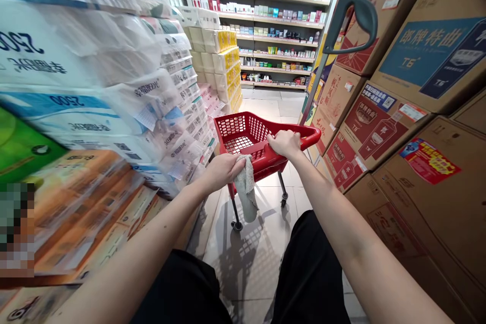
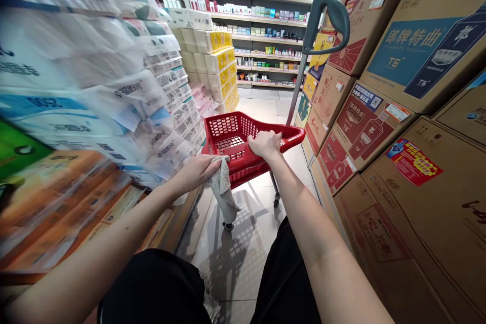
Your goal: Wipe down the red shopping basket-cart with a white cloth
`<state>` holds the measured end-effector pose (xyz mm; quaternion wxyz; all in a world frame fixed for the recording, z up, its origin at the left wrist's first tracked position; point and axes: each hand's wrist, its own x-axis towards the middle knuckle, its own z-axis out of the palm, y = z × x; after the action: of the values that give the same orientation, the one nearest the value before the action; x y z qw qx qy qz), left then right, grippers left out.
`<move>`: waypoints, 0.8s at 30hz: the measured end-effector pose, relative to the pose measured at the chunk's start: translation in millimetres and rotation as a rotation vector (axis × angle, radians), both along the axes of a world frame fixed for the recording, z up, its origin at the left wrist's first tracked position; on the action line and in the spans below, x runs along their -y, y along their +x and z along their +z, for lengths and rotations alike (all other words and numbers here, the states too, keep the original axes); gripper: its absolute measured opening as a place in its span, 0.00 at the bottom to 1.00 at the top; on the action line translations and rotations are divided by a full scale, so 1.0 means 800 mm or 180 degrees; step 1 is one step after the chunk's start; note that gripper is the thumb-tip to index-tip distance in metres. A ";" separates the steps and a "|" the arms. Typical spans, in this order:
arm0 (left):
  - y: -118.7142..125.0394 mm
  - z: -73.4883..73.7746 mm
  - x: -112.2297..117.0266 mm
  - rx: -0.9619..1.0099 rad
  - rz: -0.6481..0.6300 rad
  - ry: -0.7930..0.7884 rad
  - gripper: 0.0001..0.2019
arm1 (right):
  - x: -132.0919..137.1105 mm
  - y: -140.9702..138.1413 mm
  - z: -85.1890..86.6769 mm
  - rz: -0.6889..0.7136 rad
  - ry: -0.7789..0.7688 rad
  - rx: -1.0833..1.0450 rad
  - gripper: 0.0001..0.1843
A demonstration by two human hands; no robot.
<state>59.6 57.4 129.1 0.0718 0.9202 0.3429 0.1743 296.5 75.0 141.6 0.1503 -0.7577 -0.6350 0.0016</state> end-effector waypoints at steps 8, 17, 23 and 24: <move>-0.024 -0.055 0.031 0.0968 -0.0596 0.0594 0.22 | 0.000 0.016 0.005 0.0297 -0.0257 0.0096 0.28; -0.030 -0.041 0.004 0.1441 -0.0471 -0.0431 0.22 | 0.004 0.015 0.007 0.0389 -0.0233 0.0100 0.26; -0.027 -0.050 -0.029 0.1729 0.0162 -0.0973 0.26 | 0.004 0.018 0.006 0.0433 -0.0167 0.0066 0.26; -0.024 -0.051 -0.029 0.1760 0.0197 -0.0996 0.26 | 0.004 0.020 0.006 0.0418 -0.0164 0.0049 0.26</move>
<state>40.1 80.8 88.5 0.2977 0.8049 0.3609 0.3651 312.4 71.8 146.3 0.1255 -0.7181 -0.6842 0.0220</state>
